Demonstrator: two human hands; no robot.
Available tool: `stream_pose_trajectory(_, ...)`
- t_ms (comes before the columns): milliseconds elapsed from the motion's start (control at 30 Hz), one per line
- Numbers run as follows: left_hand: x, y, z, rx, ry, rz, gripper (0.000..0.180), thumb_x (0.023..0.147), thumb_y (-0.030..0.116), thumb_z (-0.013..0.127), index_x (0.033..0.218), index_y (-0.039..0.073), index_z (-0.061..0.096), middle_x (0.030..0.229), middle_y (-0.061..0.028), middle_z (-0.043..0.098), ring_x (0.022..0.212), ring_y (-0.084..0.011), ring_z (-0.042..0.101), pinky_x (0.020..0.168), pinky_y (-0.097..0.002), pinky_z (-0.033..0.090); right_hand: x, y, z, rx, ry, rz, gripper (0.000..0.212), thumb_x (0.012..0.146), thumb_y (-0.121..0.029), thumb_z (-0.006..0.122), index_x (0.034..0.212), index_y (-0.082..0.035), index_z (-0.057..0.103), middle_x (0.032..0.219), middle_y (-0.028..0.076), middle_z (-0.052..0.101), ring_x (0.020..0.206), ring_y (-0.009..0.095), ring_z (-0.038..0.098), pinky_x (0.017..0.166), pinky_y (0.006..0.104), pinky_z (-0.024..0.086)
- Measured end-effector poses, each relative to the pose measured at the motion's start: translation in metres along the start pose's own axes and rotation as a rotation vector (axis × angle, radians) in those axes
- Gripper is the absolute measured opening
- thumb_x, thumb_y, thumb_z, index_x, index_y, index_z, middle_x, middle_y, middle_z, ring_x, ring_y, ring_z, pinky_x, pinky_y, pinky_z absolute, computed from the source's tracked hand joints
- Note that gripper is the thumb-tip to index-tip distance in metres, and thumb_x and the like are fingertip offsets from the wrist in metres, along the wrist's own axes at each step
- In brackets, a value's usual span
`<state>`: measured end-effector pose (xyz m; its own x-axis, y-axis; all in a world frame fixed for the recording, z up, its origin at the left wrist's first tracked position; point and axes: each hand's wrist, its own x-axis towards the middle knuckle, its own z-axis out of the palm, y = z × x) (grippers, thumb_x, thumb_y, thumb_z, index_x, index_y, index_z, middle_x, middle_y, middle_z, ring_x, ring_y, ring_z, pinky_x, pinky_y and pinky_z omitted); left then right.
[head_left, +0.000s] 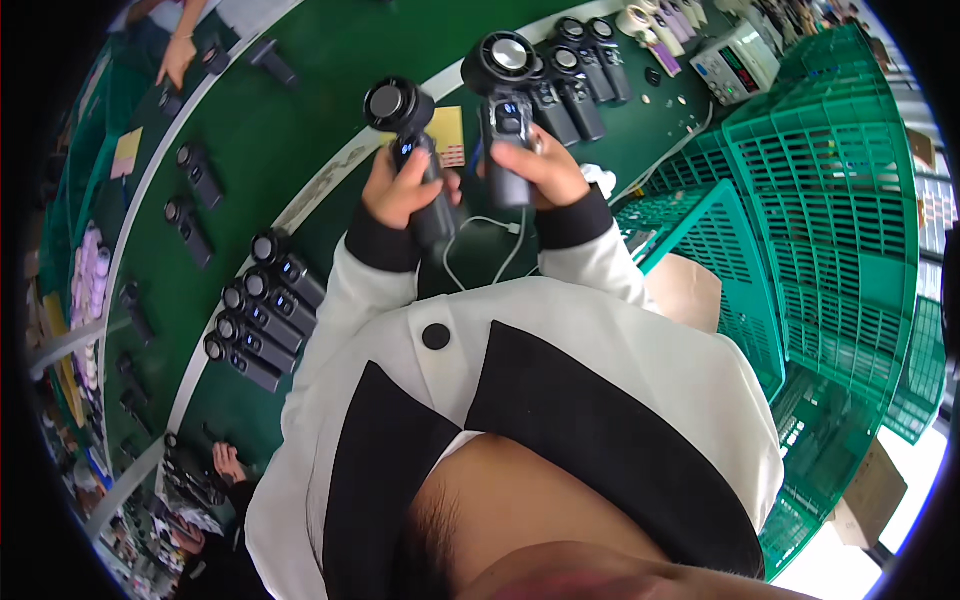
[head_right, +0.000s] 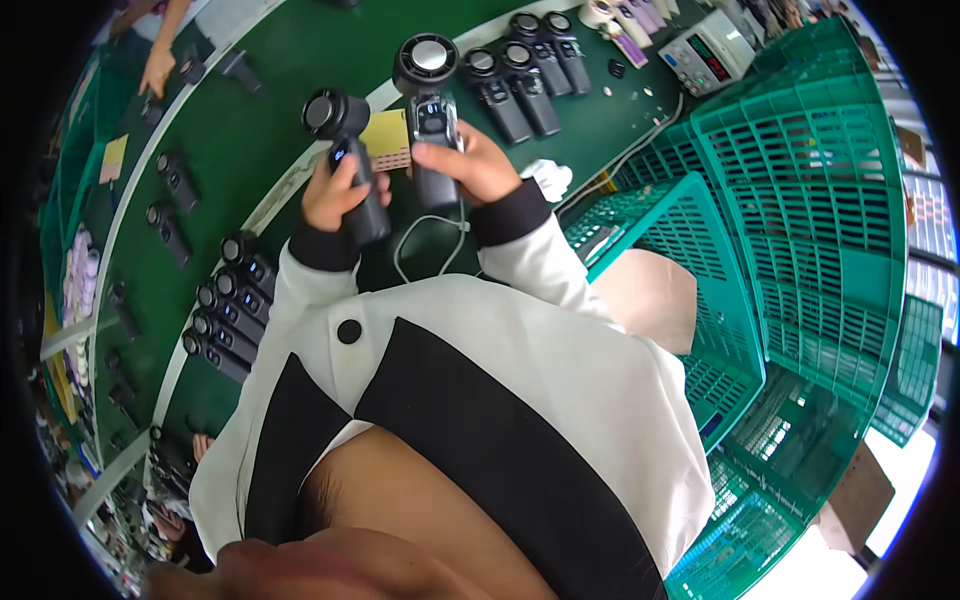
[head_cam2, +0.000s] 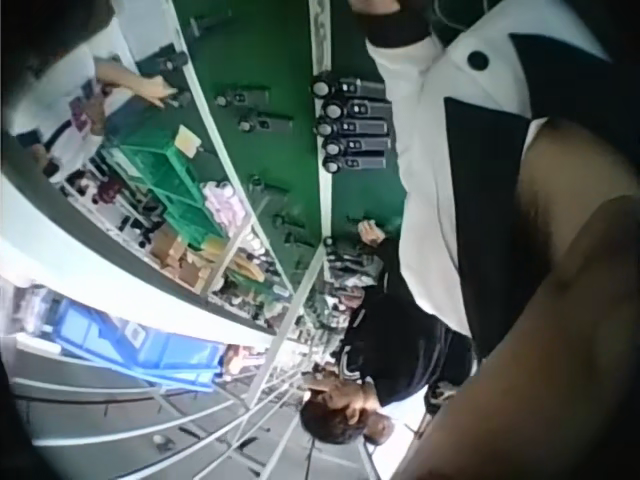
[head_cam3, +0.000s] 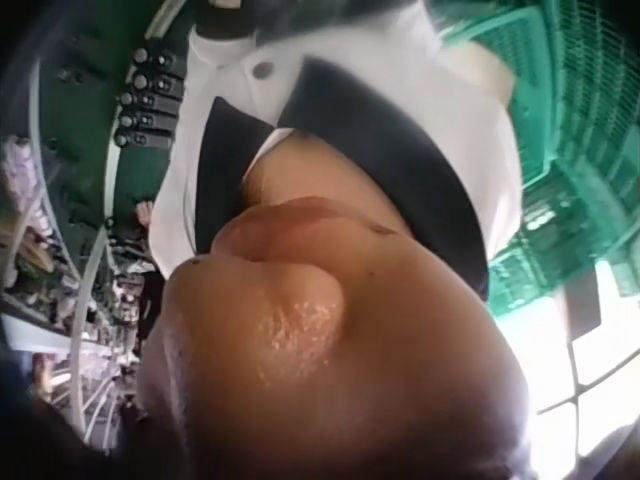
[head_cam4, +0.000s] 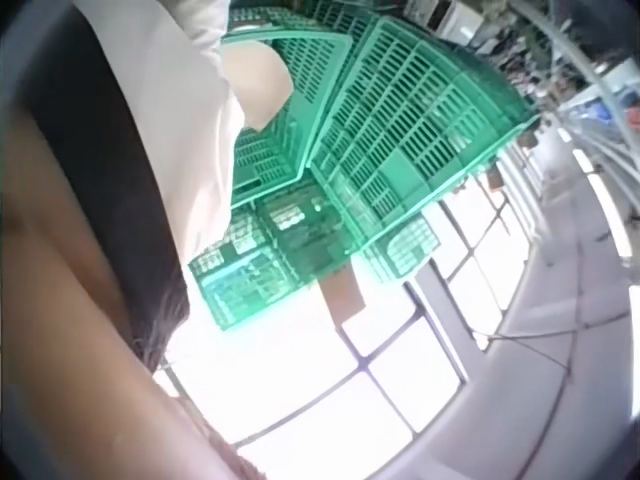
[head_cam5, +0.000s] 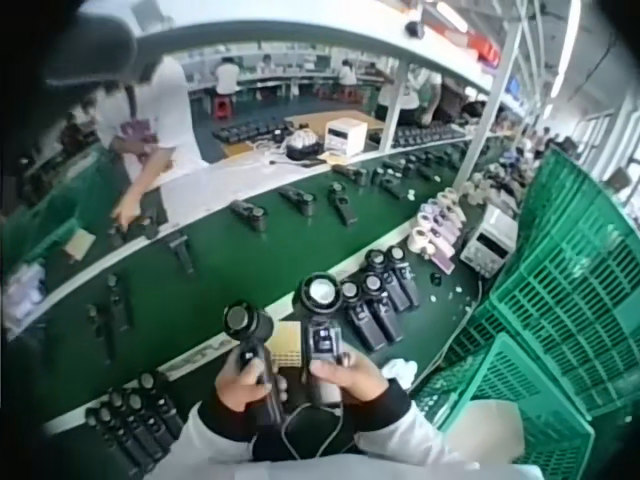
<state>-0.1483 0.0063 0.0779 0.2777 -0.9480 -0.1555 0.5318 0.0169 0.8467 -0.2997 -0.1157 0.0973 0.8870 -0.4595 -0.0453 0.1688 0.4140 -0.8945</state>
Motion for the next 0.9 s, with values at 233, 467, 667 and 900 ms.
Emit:
stream_pose_trajectory(233, -0.105, 0.032, -0.015, -0.053, 0.116, 0.191, 0.048, 0.069, -0.001, 0.039, 0.114, 0.0, 0.024, 0.102, -0.0181, 0.043, 0.075, -0.026, 0.054, 0.062, -0.0369, 0.049, -0.018, 0.002, 0.069, -0.1, -0.22, 0.054, 0.047, 0.076, -0.034, 0.059, 0.105, 0.001, 0.047, 0.084, 0.01, 0.057, 0.077, 0.015, 0.054, 0.068, 0.0253, 0.042)
stream_pose_trajectory(467, -0.167, 0.048, -0.005, 0.134, 0.257, 0.344, 0.047, 0.071, -0.005, 0.035, 0.115, 0.001, 0.019, 0.105, -0.0176, 0.043, 0.079, -0.025, 0.054, 0.066, -0.0371, 0.048, -0.025, 0.011, 0.12, -0.085, -0.428, 0.155, 0.041, 0.082, -0.034, 0.053, 0.106, -0.001, 0.047, 0.088, 0.009, 0.057, 0.08, 0.014, 0.053, 0.071, 0.0258, 0.042)
stream_pose_trajectory(667, -0.203, 0.047, -0.005, 0.11, 0.282, 0.451, 0.049, 0.07, -0.008, 0.034, 0.116, 0.002, 0.018, 0.106, -0.0173, 0.043, 0.081, -0.025, 0.054, 0.067, -0.0372, 0.048, -0.028, 0.025, 0.15, -0.078, -0.5, 0.135, 0.036, 0.081, -0.026, 0.05, 0.107, 0.0, 0.046, 0.09, 0.01, 0.056, 0.082, 0.015, 0.053, 0.073, 0.0275, 0.042)
stream_pose_trajectory(900, -0.214, 0.037, 0.0, 0.12, 0.325, 0.498, 0.05, 0.071, -0.008, 0.034, 0.117, 0.004, 0.017, 0.107, -0.0179, 0.043, 0.083, -0.0249, 0.054, 0.068, -0.037, 0.048, -0.034, 0.023, 0.167, 0.049, -0.552, 0.178, 0.029, 0.081, -0.011, 0.045, 0.107, 0.002, 0.044, 0.087, 0.01, 0.055, 0.08, 0.017, 0.053, 0.074, 0.0292, 0.042)
